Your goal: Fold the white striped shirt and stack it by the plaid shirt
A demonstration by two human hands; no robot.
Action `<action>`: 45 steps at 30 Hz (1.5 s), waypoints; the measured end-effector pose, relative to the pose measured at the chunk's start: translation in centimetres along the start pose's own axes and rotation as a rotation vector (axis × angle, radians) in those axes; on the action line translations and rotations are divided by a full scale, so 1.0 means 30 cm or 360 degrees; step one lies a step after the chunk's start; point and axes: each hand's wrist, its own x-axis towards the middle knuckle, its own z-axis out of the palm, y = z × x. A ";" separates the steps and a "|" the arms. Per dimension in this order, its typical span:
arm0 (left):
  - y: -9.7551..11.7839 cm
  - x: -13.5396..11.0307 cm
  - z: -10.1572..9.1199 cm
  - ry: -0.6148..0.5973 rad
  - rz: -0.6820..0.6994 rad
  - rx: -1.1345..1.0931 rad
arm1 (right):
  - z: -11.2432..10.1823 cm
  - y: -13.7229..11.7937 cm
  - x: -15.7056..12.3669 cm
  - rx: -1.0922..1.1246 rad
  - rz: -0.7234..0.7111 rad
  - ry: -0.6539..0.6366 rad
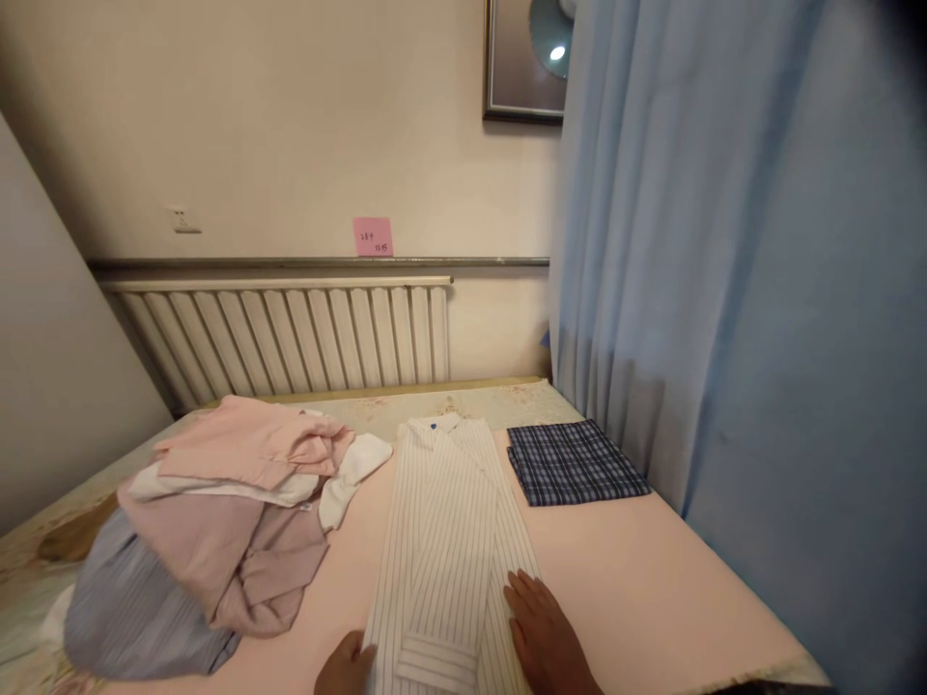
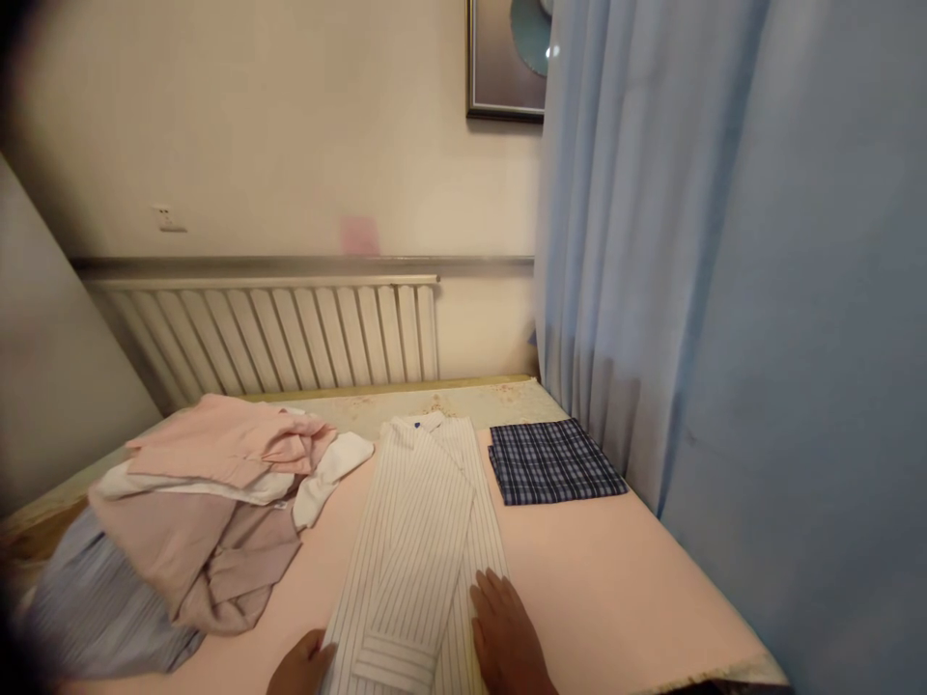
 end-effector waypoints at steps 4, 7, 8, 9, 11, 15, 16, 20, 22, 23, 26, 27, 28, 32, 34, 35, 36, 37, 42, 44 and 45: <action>0.001 -0.004 0.001 0.0022 0.0018 -0.0023 | -0.008 0.002 0.005 0.0033 -0.0019 0.0041; 0.006 -0.008 -0.001 0.0010 -0.0004 -0.0033 | -0.008 0.005 0.004 0.0055 -0.0023 0.0043; 0.008 -0.009 -0.002 0.0006 -0.0014 -0.0033 | -0.006 0.005 0.002 0.0053 -0.0023 0.0044; 0.010 -0.009 -0.003 0.0009 -0.0019 -0.0034 | -0.002 0.006 -0.001 0.0050 -0.0021 0.0047; 0.013 -0.011 -0.004 0.0017 -0.0021 -0.0037 | 0.007 0.007 -0.008 0.0056 -0.0012 0.0051; 0.011 -0.011 -0.002 0.0001 -0.0007 -0.0064 | 0.025 0.010 -0.019 0.0090 0.0012 0.0044; 0.009 -0.011 0.000 -0.0004 -0.0006 -0.0073 | 0.027 0.010 -0.020 0.0097 0.0018 0.0037; 0.000 -0.003 0.003 0.0006 0.0005 -0.0116 | 0.023 0.010 -0.014 0.0129 0.0038 0.0042; 0.000 0.001 0.002 0.0010 0.0006 -0.0161 | 0.023 0.012 -0.008 0.0134 0.0028 0.0047; 0.001 0.003 0.002 0.0008 0.0002 -0.0188 | 0.025 0.014 -0.006 0.0137 0.0020 0.0047; 0.011 0.011 0.003 -0.0012 -0.0025 -0.0326 | 0.040 0.020 -0.012 0.0170 0.0000 0.0045; 0.015 0.015 0.004 -0.0027 -0.0033 -0.0401 | 0.046 0.022 -0.018 0.0192 0.0003 0.0045; 0.019 0.022 0.006 -0.0044 -0.0044 -0.0483 | 0.051 0.024 -0.025 0.0221 0.0010 0.0041; 0.038 0.075 0.002 -0.0105 -0.0112 -0.0698 | 0.037 0.040 0.000 0.0434 0.0272 -0.0066; 0.049 0.116 -0.006 -0.0141 -0.0128 -0.0706 | 0.010 0.056 0.087 0.0581 0.0565 -0.0189; 0.056 0.138 -0.011 -0.0155 -0.0110 -0.0703 | -0.004 0.066 0.155 0.0652 0.0693 -0.0261; 0.062 0.161 -0.015 -0.0160 -0.0084 -0.0695 | -0.014 0.077 0.237 0.0711 0.0779 -0.0325; 0.067 0.183 -0.017 -0.0161 -0.0055 -0.0688 | -0.019 0.087 0.332 0.0758 0.0805 -0.0377; 0.072 0.283 -0.009 -0.0237 0.0036 -0.0545 | 0.100 0.110 0.853 0.0883 0.0810 -0.0578; 0.060 0.314 -0.004 -0.0308 0.0103 -0.0369 | 0.201 0.100 1.032 0.0877 0.0776 -0.0654; 0.054 0.325 -0.003 -0.0348 0.0127 -0.0293 | 0.255 0.091 1.113 0.0862 0.0760 -0.0680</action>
